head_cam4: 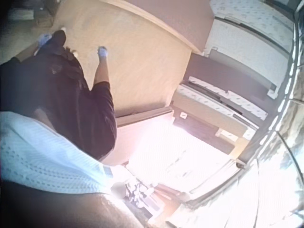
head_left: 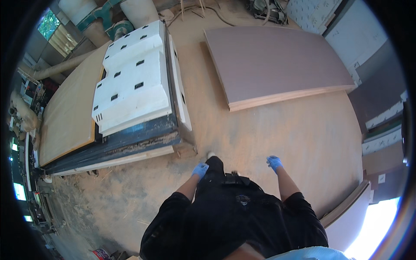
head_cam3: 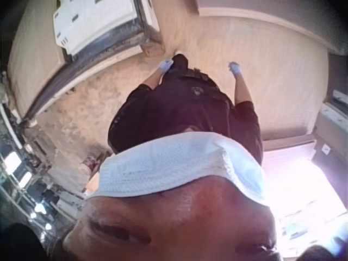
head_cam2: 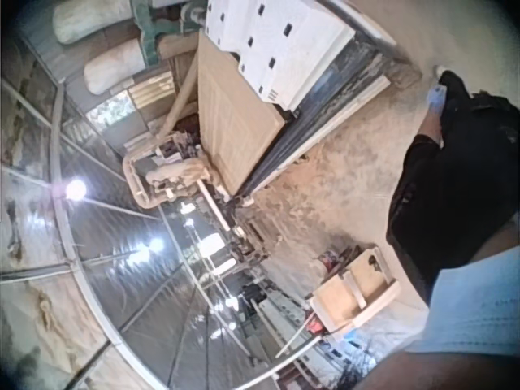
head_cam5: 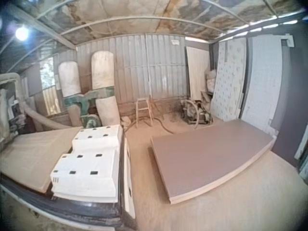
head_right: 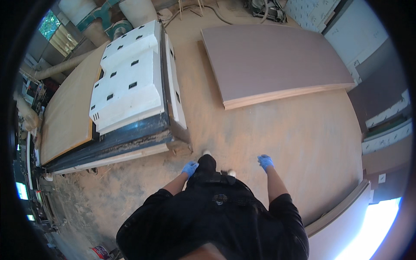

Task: The person uses a manual pallet jack to lift and move a stack of large wood panels across a workshop floor. They then carry a single panel by hand to a workbench, retrieve a printed document from a computer station, and place it on a table before picking up scrap wood pieces.

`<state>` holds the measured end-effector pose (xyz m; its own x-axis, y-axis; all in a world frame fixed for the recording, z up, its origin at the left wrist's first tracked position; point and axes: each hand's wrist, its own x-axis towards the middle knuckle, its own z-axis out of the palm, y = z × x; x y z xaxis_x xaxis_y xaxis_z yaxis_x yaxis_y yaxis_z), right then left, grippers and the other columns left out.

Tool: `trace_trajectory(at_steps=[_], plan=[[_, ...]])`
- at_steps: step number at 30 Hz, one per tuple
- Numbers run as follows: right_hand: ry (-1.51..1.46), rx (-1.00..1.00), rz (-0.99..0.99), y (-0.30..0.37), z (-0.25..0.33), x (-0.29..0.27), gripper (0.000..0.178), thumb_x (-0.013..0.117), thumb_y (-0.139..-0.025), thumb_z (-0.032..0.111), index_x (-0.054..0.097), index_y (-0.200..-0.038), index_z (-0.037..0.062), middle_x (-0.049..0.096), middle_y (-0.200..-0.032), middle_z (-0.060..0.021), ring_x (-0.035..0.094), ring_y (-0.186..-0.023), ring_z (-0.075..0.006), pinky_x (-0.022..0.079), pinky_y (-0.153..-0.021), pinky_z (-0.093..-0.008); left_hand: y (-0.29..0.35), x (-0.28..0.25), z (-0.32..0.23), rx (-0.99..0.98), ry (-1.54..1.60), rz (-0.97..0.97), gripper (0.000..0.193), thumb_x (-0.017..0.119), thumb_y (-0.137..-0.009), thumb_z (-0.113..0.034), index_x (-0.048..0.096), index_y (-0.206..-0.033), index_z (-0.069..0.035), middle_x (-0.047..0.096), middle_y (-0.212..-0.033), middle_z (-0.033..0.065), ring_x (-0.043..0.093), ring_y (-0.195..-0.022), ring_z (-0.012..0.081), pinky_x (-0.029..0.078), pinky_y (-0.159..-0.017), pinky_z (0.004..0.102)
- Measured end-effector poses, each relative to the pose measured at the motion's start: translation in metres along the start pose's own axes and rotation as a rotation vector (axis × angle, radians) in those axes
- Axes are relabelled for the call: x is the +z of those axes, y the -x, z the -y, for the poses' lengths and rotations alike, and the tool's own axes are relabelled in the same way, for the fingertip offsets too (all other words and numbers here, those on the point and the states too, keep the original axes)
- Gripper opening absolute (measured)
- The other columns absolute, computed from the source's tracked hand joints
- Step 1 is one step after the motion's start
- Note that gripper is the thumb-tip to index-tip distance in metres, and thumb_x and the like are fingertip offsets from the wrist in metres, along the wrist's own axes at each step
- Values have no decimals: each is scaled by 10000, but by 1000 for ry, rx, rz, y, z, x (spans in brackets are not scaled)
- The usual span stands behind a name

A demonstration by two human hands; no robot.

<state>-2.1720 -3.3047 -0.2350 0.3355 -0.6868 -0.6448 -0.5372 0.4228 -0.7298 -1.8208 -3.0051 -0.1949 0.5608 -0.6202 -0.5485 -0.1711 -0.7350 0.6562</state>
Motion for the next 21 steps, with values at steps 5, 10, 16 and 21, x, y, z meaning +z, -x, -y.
trace_trajectory(at_steps=[5,10,16,21], plan=[[-103,90,85,-78,143,64,487,589,-872,373,484,-1264,103,661,-1035,-107,637,-789,-222,472,-684,-387,-98,-36,19,32,-439,204,269,555,-884,-298,639,-1038,-93,645,-1077,136,592,-1022,304,454,-875,374],[-195,325,146,-144,204,108,483,554,-880,414,464,-1287,169,623,-1148,-92,621,-855,-233,459,-719,-415,-203,-99,-38,128,-543,262,310,506,-891,-333,650,-1015,-88,637,-1065,150,587,-1021,328,450,-879,397],[-395,473,209,-226,267,130,487,503,-885,463,450,-1314,238,525,-1296,-103,550,-1054,-266,455,-825,-431,-278,-180,-174,41,-400,101,332,509,-902,-332,647,-1016,-52,617,-1095,153,558,-1055,332,432,-902,388],[-460,551,288,-323,297,148,528,530,-863,478,447,-1333,251,504,-1314,-113,507,-1139,-280,444,-872,-437,-375,-169,-190,73,-222,-14,311,531,-895,-322,647,-993,-51,641,-970,138,594,-973,323,459,-855,381]])
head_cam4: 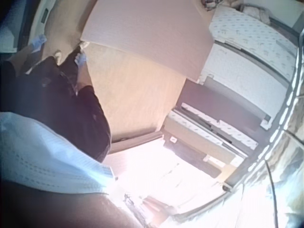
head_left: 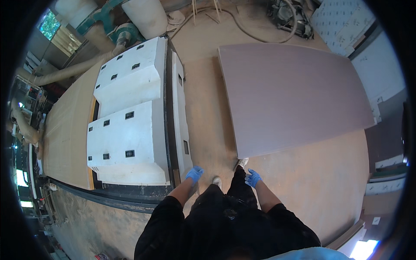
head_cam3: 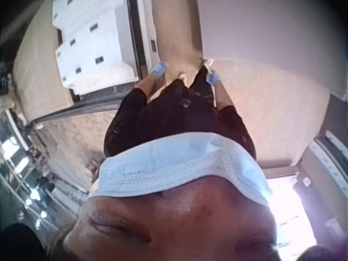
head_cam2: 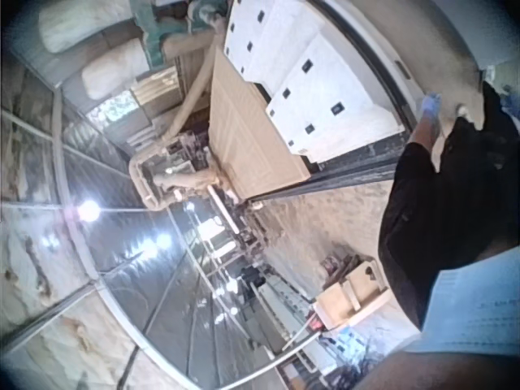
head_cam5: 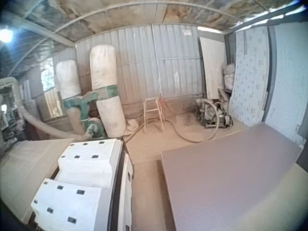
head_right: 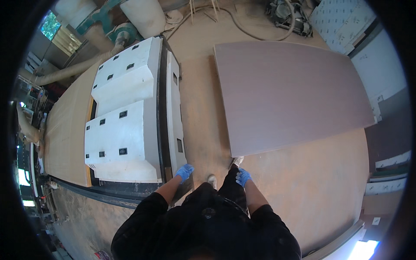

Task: The person uses a manual pallet jack to lift and move a stack of large wood panels across a workshop floor. They then carry a single panel by hand to a workbench, retrieve a printed document from a computer station, and place it on a table before picking up scrap wood pieces.

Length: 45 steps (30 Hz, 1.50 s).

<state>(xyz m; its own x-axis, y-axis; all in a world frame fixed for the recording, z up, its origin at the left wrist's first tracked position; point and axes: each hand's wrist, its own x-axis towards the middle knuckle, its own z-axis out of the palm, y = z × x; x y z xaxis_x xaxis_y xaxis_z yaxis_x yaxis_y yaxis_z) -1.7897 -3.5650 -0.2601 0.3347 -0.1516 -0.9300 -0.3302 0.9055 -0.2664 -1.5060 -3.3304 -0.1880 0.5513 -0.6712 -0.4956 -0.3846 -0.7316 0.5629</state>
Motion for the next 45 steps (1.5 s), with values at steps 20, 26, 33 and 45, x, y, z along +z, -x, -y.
trace_trajectory(at_steps=[20,26,33,45], plan=[[-327,387,-366,-293,74,34,472,648,-751,477,518,-1124,219,520,-1157,-4,504,-927,-215,402,-784,-476,-225,171,-42,-257,346,293,315,498,-937,-258,573,-1160,-48,580,-1185,120,528,-1136,241,400,-981,303],[-363,329,-243,-303,50,27,420,574,-771,443,524,-1146,263,540,-1232,56,466,-1169,-177,312,-836,-456,-290,202,16,349,-270,166,301,500,-938,-240,555,-1154,-38,572,-1195,104,522,-1142,221,401,-978,282],[-707,169,-201,-296,49,53,216,528,-831,334,565,-983,184,608,-1004,-9,549,-1097,-234,391,-925,-532,-400,187,-69,-415,553,37,571,608,-869,-375,460,-1259,16,527,-1278,123,508,-1154,265,395,-971,332],[-795,-124,-623,-343,125,-4,592,593,-817,484,479,-1257,105,543,-1198,-121,546,-1028,-302,462,-835,-468,-463,184,-61,-420,720,-65,444,617,-866,-386,589,-1102,-11,638,-1078,98,584,-994,216,436,-877,328]])
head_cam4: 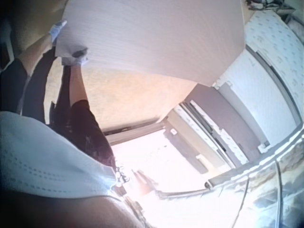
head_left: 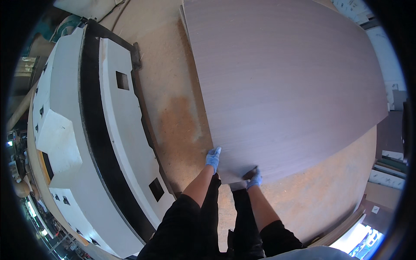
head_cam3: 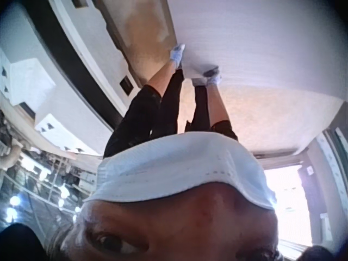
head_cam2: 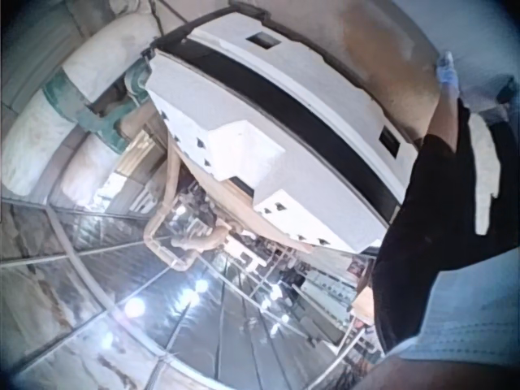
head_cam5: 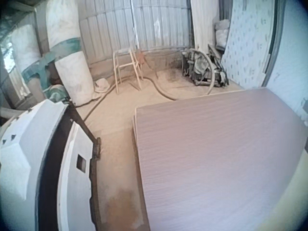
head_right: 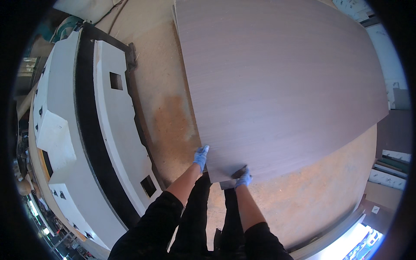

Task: The person uses a manual pallet jack to lift and move a stack of large wood panels across a workshop floor. They then carry a single panel by hand to a workbench, retrieve a printed document from a computer station, and place it on a table before picking up scrap wood pieces.

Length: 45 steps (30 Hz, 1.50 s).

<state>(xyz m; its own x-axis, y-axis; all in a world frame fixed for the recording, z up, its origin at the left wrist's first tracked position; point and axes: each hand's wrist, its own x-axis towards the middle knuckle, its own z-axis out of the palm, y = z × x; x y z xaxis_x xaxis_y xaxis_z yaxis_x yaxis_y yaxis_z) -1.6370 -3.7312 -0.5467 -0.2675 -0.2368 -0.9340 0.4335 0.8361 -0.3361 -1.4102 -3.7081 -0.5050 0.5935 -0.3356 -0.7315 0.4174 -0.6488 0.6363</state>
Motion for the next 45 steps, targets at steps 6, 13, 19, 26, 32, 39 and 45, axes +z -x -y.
trace_trajectory(at_steps=[6,13,19,26,32,39,45], plan=[[-90,35,547,73,58,-36,796,390,-840,698,346,-1404,139,354,-1451,-56,331,-1323,-283,290,-1067,-460,71,-8,-19,30,87,11,407,645,-851,-389,596,-1005,-15,626,-954,61,557,-867,168,439,-802,305],[30,177,521,175,100,-131,788,327,-820,746,403,-1365,183,432,-1394,-30,407,-1261,-282,344,-1030,-463,221,-27,-32,42,236,92,334,691,-832,-348,591,-921,-42,561,-832,10,469,-763,129,412,-733,287],[19,327,684,292,99,-213,807,291,-805,774,390,-1368,204,407,-1402,-35,384,-1270,-290,352,-1018,-495,357,-97,-50,62,244,103,305,709,-819,-328,597,-941,-72,604,-896,20,537,-830,128,450,-739,285],[145,572,548,465,63,-264,795,322,-801,774,337,-1385,235,352,-1424,-88,373,-1260,-326,335,-1014,-546,511,-229,-97,91,399,88,261,709,-828,-253,615,-963,-49,621,-884,30,550,-788,124,454,-716,262],[310,618,605,541,-17,-318,869,417,-733,802,328,-1369,216,385,-1364,-124,418,-1204,-338,366,-991,-564,618,-338,-95,178,363,40,414,685,-825,-360,536,-1073,-64,602,-998,80,584,-906,185,507,-783,366],[662,916,367,632,-133,-370,837,539,-684,769,421,-1284,196,455,-1301,-88,458,-1164,-306,389,-962,-529,677,-493,2,255,390,2,378,667,-838,-314,588,-1058,-16,628,-919,67,594,-844,166,498,-740,307],[1057,1028,785,633,-254,-398,663,537,-778,674,552,-1108,100,567,-1153,-98,522,-1058,-263,420,-904,-476,659,-574,128,348,336,-395,378,649,-857,-242,577,-1132,6,633,-1011,75,583,-893,148,466,-813,274]])
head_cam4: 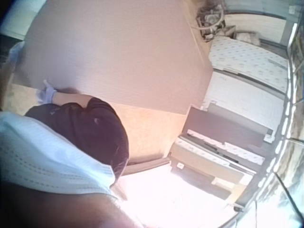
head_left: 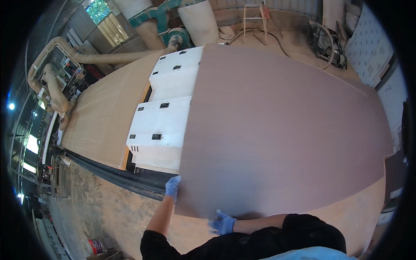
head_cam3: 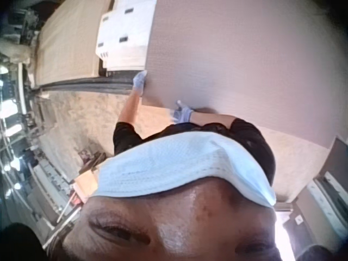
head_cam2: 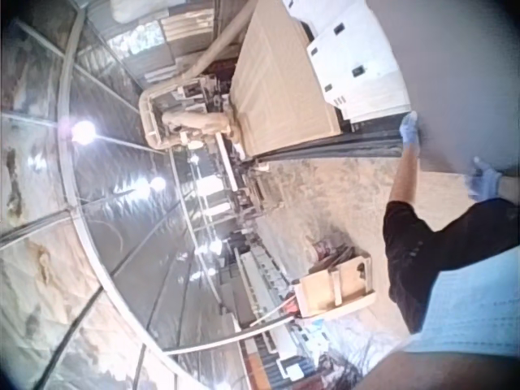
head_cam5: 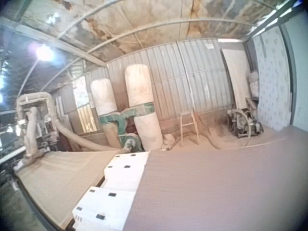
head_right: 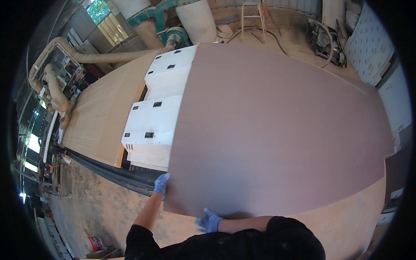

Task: The person uses a manual pallet jack to lift and move a stack of large wood panels across a workshop floor. They then carry a single panel by hand to a workbench, retrieve a printed document from a computer station, and place it on a table before picking up scrap wood pieces.

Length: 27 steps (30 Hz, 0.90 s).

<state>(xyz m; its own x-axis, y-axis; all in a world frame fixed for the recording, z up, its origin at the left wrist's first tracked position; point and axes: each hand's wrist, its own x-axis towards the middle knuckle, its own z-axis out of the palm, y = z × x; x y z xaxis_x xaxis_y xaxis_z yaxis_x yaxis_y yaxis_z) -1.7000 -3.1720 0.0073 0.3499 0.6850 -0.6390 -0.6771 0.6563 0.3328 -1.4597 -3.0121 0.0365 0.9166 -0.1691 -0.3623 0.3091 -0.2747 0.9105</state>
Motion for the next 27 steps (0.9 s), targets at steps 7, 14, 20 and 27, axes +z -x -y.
trace_trajectory(at_steps=[7,14,20,27], plan=[[207,-687,325,121,61,-79,317,609,-864,367,565,-1016,93,594,-1016,-74,571,-859,-220,499,-741,-383,78,97,-45,350,-1321,-378,617,662,-799,-362,432,-1321,-129,355,-1412,156,350,-1284,345,269,-1072,436],[-490,-1201,-258,292,-19,-380,189,558,-889,341,565,-910,153,617,-938,-35,598,-770,-197,523,-687,-390,156,390,20,680,-1530,285,734,581,-788,-531,345,-1389,-183,215,-1486,174,120,-1382,393,86,-1115,509],[-994,-1328,-412,435,-187,-538,200,482,-922,321,479,-775,186,490,-679,31,497,-583,-119,491,-539,-303,197,504,14,330,-1667,87,853,547,-783,-594,206,-1457,-198,124,-1520,157,104,-1398,352,128,-1096,541],[-942,-1557,-173,514,-191,-700,193,493,-914,358,551,-927,175,610,-808,36,587,-710,-152,519,-637,-346,160,568,2,-360,-1587,-8,824,609,-773,-525,211,-1444,-261,162,-1500,127,284,-1343,341,343,-1045,442]])
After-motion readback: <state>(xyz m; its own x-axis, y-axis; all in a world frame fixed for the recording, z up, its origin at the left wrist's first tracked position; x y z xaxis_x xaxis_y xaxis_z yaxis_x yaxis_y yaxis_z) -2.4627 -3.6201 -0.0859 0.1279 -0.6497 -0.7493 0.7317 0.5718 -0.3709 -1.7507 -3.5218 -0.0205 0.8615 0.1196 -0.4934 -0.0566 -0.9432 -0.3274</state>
